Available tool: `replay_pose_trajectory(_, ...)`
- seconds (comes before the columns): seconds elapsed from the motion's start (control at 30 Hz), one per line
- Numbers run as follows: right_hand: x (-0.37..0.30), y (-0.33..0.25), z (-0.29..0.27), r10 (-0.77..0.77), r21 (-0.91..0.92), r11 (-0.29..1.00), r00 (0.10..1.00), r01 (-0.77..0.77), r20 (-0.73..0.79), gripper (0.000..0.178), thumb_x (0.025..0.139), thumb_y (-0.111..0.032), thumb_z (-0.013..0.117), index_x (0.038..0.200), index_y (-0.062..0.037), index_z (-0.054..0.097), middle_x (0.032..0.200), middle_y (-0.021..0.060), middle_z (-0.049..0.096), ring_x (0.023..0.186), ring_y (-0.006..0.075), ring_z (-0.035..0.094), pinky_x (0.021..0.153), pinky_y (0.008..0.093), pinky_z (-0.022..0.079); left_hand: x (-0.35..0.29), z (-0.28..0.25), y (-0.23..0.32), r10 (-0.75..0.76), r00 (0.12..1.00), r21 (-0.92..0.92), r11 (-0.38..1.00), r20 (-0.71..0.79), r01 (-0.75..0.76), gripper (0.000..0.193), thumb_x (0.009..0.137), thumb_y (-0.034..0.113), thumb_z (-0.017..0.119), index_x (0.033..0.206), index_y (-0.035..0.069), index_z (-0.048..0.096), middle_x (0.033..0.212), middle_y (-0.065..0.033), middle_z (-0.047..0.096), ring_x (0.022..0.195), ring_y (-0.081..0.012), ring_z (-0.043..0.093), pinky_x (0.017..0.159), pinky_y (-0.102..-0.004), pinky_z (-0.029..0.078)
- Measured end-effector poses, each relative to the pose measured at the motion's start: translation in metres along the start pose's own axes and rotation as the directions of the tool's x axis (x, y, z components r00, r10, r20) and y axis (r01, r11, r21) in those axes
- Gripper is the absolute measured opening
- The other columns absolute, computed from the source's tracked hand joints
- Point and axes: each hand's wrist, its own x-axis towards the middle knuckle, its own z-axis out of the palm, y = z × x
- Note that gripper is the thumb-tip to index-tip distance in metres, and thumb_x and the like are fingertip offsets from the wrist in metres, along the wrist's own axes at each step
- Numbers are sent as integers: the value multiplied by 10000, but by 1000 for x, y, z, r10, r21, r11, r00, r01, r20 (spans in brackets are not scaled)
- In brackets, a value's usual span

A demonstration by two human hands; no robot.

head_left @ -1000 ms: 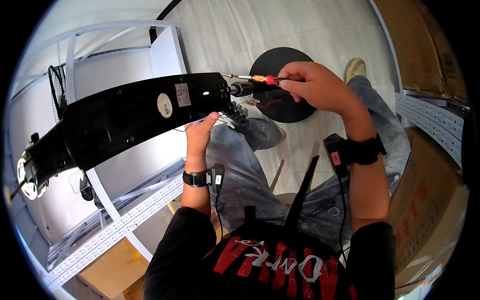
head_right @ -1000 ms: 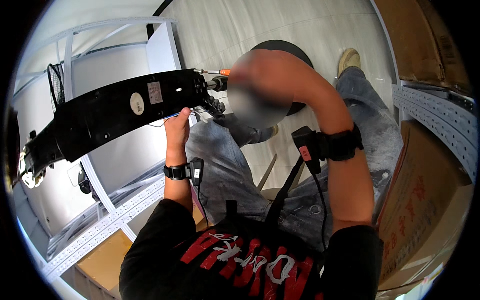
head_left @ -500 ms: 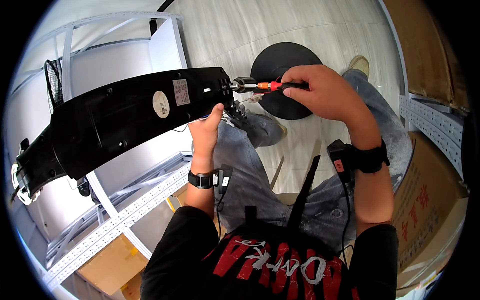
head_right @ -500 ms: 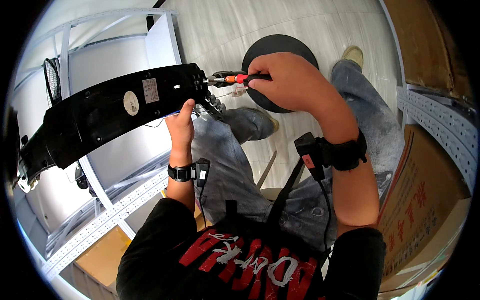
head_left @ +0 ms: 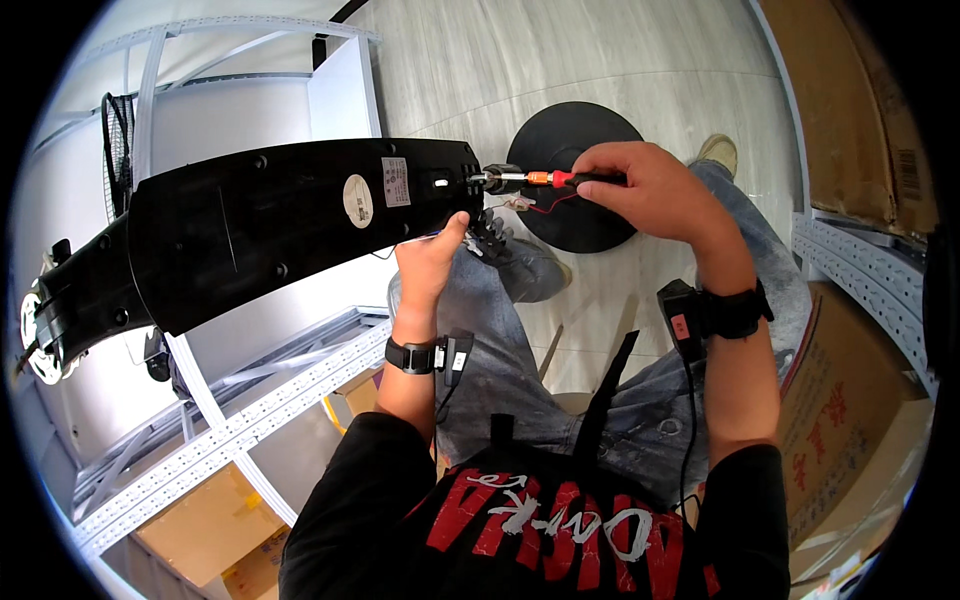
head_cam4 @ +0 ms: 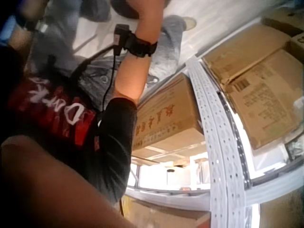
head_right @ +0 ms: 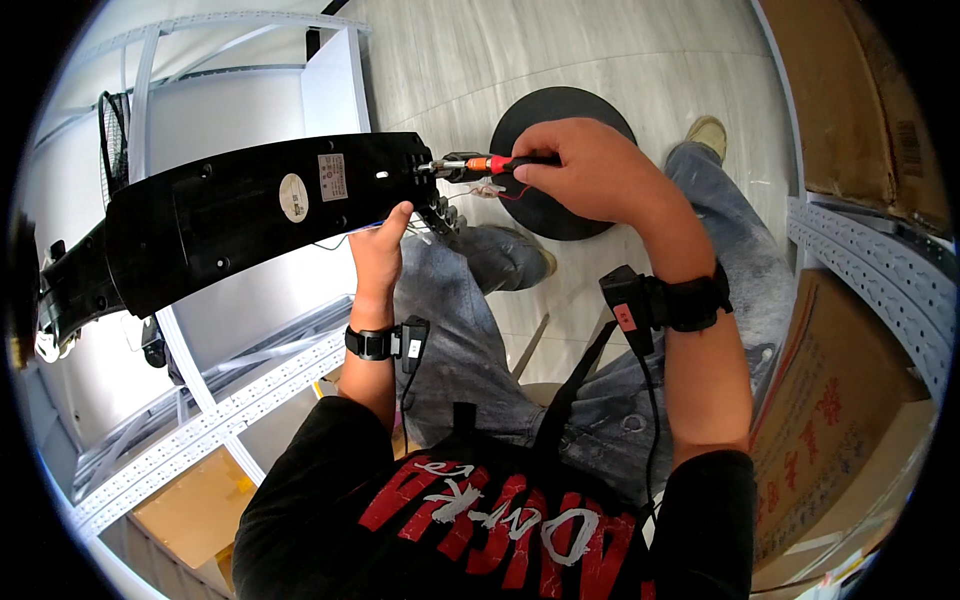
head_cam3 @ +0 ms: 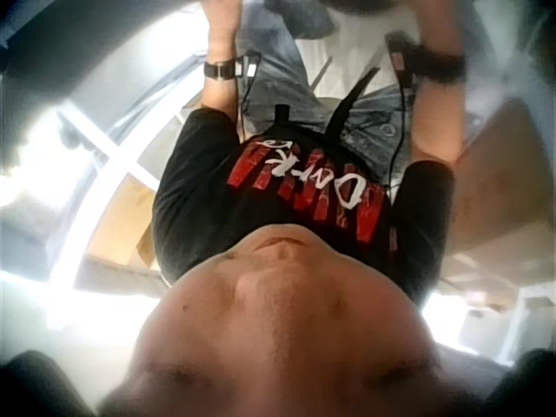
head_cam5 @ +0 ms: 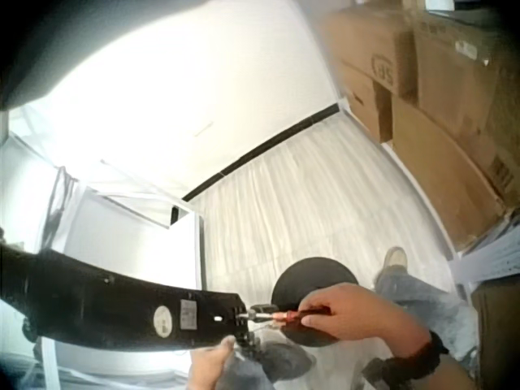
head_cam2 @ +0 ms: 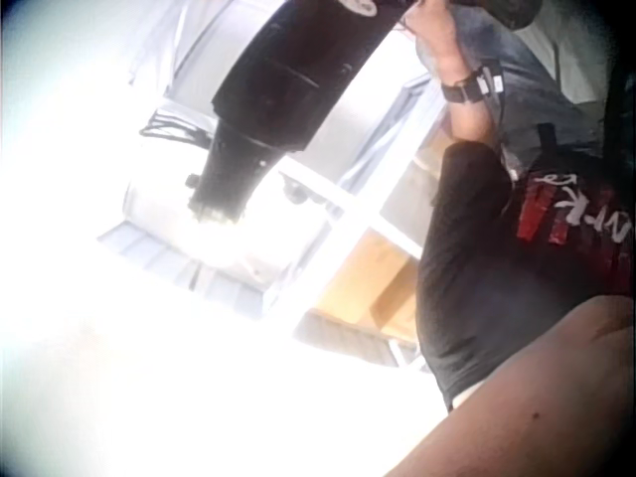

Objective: The person disassembles a black electronic device, cleans a cylindrical component with a cloth, and uses a screwdriver to adjust internal wiring. They handle the device parts and tools on a white table in a storage room.

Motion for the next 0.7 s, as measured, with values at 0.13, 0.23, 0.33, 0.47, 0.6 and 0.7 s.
replay_pose_trajectory(0.13,1,-2,4,-33,-32,999,999,34,15,215,818,-202,637,944,-29,662,714,106,617,650,240,564,608,349,425,-2,-5,-10,-29,999,-15,999,42,30,271,813,102,725,1033,-32,639,967,-47,658,862,-136,581,811,-277,461)
replay_pose_trajectory(0.23,1,-6,4,-34,-87,996,999,34,6,219,818,-208,640,944,-30,666,721,113,625,658,255,574,610,355,428,-2,-7,-7,-35,996,72,997,87,29,273,822,88,713,1046,-39,623,987,-42,644,881,-133,565,823,-271,451)
replay_pose_trajectory(0.33,3,-10,1,-44,-149,988,999,43,-5,225,819,-218,640,941,-30,671,729,120,630,668,271,581,614,362,433,-2,-7,-1,-47,994,82,996,96,39,270,822,93,716,1038,-41,627,975,-37,646,863,-125,564,806,-266,455)
replay_pose_trajectory(0.47,5,-14,0,-38,-201,979,999,34,-13,232,824,-227,635,938,-29,675,734,128,630,675,282,585,621,367,440,-3,-7,1,-124,988,33,992,98,121,277,819,106,724,1036,-39,631,961,-27,649,843,-119,563,787,-263,460)
replay_pose_trajectory(0.6,4,-17,-2,-84,-229,970,996,82,0,232,829,-224,631,936,-23,675,736,135,630,677,285,584,622,370,441,-2,-4,-1,-22,999,10,1000,33,21,212,792,129,748,933,-18,691,832,-32,696,713,-101,611,695,-265,498)
replay_pose_trajectory(0.7,3,-22,-3,-90,-235,968,996,90,12,233,833,-221,628,934,-17,674,737,137,628,675,286,577,615,371,436,-2,-3,-1,-14,1000,-18,1000,27,14,202,788,123,747,924,-16,691,825,-33,693,712,-103,610,690,-268,497)
